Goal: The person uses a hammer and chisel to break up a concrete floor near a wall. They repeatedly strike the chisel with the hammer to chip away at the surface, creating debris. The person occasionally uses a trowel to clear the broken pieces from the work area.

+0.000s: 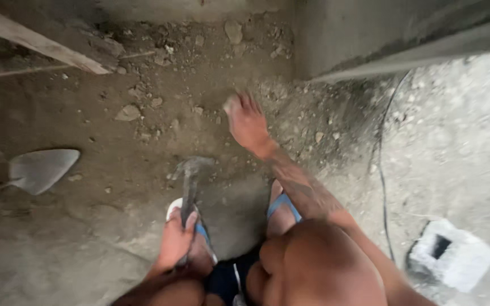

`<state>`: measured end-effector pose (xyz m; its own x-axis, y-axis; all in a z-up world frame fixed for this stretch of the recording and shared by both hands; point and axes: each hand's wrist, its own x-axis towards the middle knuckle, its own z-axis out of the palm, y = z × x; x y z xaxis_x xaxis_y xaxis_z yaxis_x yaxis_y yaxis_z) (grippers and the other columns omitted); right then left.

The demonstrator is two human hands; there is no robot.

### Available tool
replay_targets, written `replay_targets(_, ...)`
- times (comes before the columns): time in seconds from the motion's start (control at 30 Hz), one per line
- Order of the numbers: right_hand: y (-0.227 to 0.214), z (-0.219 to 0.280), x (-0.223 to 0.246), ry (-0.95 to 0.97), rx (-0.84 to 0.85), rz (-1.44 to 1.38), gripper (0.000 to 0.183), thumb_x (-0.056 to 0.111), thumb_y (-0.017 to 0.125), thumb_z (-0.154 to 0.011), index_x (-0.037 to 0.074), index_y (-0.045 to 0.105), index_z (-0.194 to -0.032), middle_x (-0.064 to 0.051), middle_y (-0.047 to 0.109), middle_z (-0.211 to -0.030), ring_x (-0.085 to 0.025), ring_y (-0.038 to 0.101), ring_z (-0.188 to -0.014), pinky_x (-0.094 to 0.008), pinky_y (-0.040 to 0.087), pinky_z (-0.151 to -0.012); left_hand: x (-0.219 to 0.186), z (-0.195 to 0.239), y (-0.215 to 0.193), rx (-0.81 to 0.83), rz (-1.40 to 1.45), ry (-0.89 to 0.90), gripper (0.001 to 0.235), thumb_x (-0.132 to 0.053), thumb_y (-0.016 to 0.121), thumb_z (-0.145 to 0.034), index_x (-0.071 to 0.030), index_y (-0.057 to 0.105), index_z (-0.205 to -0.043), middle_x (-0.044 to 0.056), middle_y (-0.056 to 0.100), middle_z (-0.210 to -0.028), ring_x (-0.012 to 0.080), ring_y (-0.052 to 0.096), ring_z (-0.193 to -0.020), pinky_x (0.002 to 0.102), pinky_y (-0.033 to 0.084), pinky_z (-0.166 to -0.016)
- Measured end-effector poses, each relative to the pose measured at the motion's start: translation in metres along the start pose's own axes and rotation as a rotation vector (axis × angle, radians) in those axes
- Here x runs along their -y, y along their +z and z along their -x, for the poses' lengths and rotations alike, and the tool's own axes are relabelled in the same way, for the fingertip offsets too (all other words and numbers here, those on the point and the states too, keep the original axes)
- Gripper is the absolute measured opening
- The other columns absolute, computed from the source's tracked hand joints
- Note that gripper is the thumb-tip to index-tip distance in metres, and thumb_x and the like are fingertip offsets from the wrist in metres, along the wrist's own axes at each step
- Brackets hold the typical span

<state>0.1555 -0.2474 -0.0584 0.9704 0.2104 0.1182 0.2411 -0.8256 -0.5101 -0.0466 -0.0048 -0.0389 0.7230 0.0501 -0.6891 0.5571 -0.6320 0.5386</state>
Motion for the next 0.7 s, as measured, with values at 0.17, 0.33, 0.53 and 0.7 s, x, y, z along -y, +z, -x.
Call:
replay_targets(0.17,-0.049,0.024,-0.024,-0.054,0.348,-0.077,0.023,0.009,0.04,-0.095,0.006,0.059,-0.108,-0.012,0.062,-0.102,-0.022,0.064,-0.085,-0.031,0.055,-0.069,0.026,-0.014,0.003,0.046,0.006,0.015,0.042,-0.039,0.05,-0.086,-0.004,0.053,-0.109,0.022,0.063,-0.102,0.0393,0.059,-0.1,0.042,0.044,-0.086)
replay_targets(0.33,-0.18,-0.042,0.024,0.146,0.251,-0.294,0.027,0.038,0.034,-0.101,0.014,0.038,-0.09,0.002,0.04,-0.077,-0.011,0.038,-0.068,-0.029,0.033,-0.059,0.017,-0.017,-0.009,0.153,-0.007,-0.004,0.043,-0.033,0.053,-0.083,-0.005,0.052,-0.116,0.019,0.057,-0.11,0.0363,0.054,-0.106,0.043,0.039,-0.092)
replay_targets(0.53,-0.175,-0.063,0.016,-0.199,0.528,-0.088,0.017,0.012,0.053,-0.098,0.001,0.058,-0.086,-0.009,0.051,-0.084,-0.02,0.049,-0.076,-0.031,0.044,-0.064,0.007,-0.031,-0.013,0.204,-0.176,0.101,0.037,-0.035,0.051,-0.082,-0.001,0.053,-0.099,0.024,0.06,-0.094,0.0428,0.055,-0.095,0.049,0.042,-0.082)
replay_targets(0.7,-0.123,-0.044,-0.016,-0.033,0.637,-0.2,0.022,0.014,0.053,-0.096,0.012,0.045,-0.075,0.004,0.035,-0.065,-0.01,0.034,-0.058,-0.029,0.032,-0.053,-0.009,-0.047,-0.014,0.192,-0.286,0.109,0.044,-0.048,0.054,-0.08,-0.009,0.06,-0.099,0.024,0.064,-0.08,0.0438,0.066,-0.086,0.056,0.052,-0.072)
